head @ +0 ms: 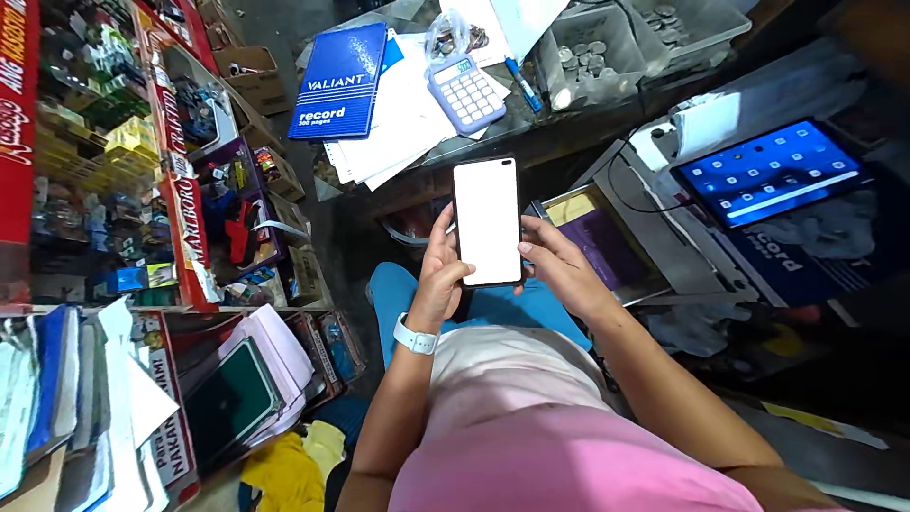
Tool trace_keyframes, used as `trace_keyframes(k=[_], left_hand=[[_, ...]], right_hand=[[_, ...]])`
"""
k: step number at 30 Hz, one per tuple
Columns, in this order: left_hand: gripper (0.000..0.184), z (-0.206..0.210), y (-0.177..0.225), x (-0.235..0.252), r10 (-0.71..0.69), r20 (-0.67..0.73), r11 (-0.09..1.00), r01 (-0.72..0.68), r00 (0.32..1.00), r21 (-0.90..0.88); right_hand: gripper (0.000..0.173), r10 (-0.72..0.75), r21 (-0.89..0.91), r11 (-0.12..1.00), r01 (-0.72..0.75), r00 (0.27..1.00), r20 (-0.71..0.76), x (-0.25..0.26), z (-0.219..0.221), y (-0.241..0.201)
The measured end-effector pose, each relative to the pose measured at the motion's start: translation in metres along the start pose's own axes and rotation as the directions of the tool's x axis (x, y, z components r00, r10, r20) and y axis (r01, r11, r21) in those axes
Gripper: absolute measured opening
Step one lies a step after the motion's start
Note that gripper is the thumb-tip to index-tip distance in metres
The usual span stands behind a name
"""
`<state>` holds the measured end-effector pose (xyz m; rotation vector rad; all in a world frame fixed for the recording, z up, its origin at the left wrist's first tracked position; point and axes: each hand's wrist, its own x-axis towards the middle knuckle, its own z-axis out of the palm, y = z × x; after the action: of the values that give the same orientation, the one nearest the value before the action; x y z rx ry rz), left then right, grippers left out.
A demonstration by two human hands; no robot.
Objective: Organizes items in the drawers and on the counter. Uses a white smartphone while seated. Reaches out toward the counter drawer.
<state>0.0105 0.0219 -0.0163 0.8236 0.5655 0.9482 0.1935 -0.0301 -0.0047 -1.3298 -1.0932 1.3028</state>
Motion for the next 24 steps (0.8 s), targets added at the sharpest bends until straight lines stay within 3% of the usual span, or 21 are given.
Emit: trace_keyframes(k=[10,24], left_hand=[[0.097,-0.0051,-0.0004,-0.0018,0.006,0.007,0.999,-0.006,1.0,-0.032],[0.098,-0.0054,-0.0007,-0.0025,0.0,-0.013,1.0,0.0,1.0,-0.023]], right_hand=[[0.064,0.001,-0.051,0.999,0.001,0.999,0.043,-0.0016,0.0029,-0.0048],[0.048,-0.026,-0.032,0.999,0.028,0.998,0.057,0.0015,0.0004,0.0023]])
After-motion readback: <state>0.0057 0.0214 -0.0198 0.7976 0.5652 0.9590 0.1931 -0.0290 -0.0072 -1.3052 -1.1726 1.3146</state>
